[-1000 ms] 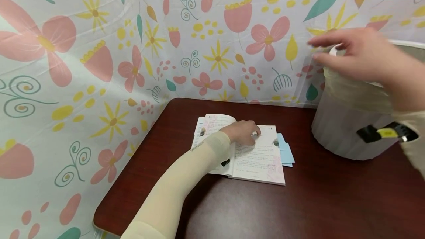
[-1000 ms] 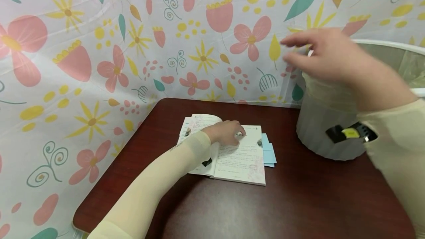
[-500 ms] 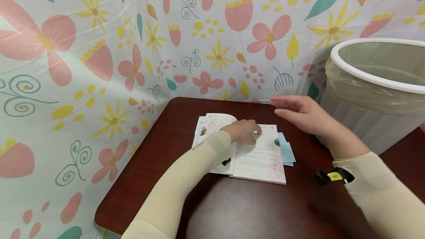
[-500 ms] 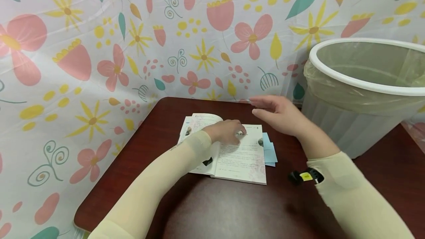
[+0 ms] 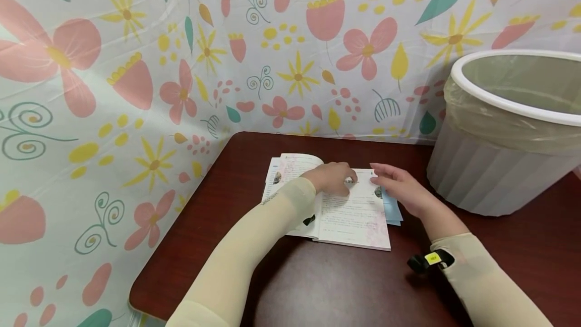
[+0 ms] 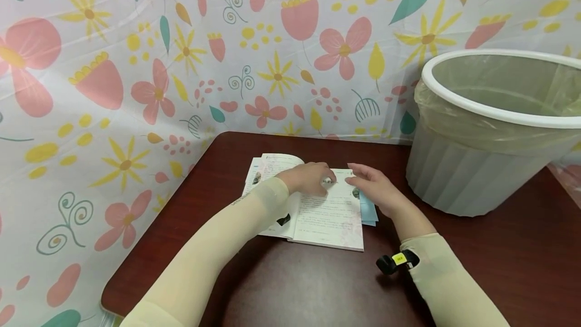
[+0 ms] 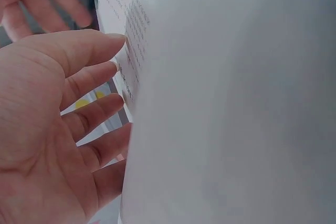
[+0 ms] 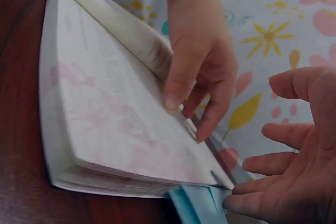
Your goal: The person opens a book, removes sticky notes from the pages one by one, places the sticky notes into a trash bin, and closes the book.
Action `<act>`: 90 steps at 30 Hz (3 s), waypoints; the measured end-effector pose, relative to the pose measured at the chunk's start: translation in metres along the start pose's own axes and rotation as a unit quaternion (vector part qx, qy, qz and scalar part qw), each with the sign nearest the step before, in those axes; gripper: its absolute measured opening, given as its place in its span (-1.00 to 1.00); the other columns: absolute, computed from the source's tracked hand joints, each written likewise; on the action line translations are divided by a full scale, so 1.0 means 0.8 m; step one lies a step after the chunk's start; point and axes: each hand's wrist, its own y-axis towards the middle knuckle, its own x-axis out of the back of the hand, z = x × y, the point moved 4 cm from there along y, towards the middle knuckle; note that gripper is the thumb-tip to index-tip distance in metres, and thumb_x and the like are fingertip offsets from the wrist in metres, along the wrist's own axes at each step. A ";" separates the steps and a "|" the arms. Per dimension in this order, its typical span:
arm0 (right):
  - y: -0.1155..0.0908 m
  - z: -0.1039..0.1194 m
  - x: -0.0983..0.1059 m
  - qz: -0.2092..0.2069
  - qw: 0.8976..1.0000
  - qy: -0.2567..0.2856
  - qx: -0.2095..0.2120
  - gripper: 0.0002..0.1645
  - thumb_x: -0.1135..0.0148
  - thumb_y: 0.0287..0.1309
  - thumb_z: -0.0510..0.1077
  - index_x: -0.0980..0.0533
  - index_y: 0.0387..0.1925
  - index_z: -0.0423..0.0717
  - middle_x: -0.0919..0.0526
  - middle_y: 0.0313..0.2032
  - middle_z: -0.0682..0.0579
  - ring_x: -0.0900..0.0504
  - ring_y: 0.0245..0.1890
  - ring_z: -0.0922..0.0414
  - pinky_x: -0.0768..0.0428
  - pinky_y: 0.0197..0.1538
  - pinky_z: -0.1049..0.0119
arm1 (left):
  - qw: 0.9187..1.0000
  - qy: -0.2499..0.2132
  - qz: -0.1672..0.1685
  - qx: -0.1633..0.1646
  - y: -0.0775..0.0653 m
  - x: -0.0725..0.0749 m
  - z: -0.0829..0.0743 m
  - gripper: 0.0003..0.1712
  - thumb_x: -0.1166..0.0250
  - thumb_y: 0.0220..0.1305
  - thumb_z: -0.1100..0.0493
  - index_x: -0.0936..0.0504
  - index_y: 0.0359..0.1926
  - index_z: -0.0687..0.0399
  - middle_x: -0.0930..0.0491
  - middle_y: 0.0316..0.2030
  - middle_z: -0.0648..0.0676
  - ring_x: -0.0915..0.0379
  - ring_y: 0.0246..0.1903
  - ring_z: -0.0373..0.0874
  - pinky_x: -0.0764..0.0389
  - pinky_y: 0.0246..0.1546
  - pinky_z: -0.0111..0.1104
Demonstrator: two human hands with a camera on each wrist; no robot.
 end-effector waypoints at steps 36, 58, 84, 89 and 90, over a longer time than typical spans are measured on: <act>-0.006 -0.021 0.004 -0.054 0.959 0.268 -0.074 -0.23 0.12 0.62 0.06 0.05 0.66 -0.05 0.03 0.64 -0.22 -0.35 0.43 -0.01 -0.69 0.01 0.44 | 0.999 -0.031 -0.003 -0.023 -0.006 0.004 -0.001 -0.52 -0.25 0.44 -0.11 -0.58 0.34 -0.32 -0.42 0.42 -0.11 -0.32 0.44 -0.13 -0.38 0.44 -0.24; -0.015 0.014 -0.025 -0.002 0.969 0.247 -0.026 -0.18 0.15 0.63 0.08 0.17 0.67 -0.10 -0.06 0.59 -0.29 -0.57 0.16 0.25 -0.64 0.07 0.36 | 0.974 -0.219 -0.030 -0.045 -0.011 0.029 0.024 -0.37 -0.18 0.50 -0.16 -0.45 0.47 -0.08 -0.49 0.41 -0.09 -0.33 0.46 -0.19 -0.37 0.46 -0.30; -0.036 0.073 -0.112 0.086 0.979 0.164 0.083 -0.21 0.47 0.62 0.32 0.27 0.68 0.18 0.23 0.67 -0.10 0.14 0.63 -0.34 -0.21 0.43 -0.47 | 0.978 -0.198 -0.045 -0.057 -0.109 0.018 0.072 -0.26 -0.29 0.40 -0.16 -0.37 0.53 -0.14 -0.25 0.56 0.05 -0.23 0.52 -0.06 -0.31 0.51 -0.16; -0.041 0.074 -0.130 0.067 0.987 0.090 0.112 -0.24 0.37 0.65 0.20 0.21 0.68 0.13 0.23 0.68 -0.04 0.15 0.65 -0.24 -0.36 0.41 -0.34 | 0.988 -0.134 -0.056 -0.061 -0.128 0.003 0.081 -0.28 -0.27 0.42 -0.15 -0.40 0.51 -0.07 -0.17 0.59 0.19 -0.09 0.59 0.01 -0.17 0.58 -0.13; -0.042 0.073 -0.134 0.063 0.989 0.069 0.117 -0.24 0.34 0.65 0.19 0.20 0.68 0.12 0.21 0.67 -0.06 0.11 0.64 -0.23 -0.38 0.41 -0.31 | 0.989 -0.125 -0.057 -0.060 -0.131 -0.001 0.084 -0.29 -0.26 0.43 -0.15 -0.40 0.51 -0.07 -0.17 0.59 0.20 -0.07 0.60 0.02 -0.15 0.59 -0.13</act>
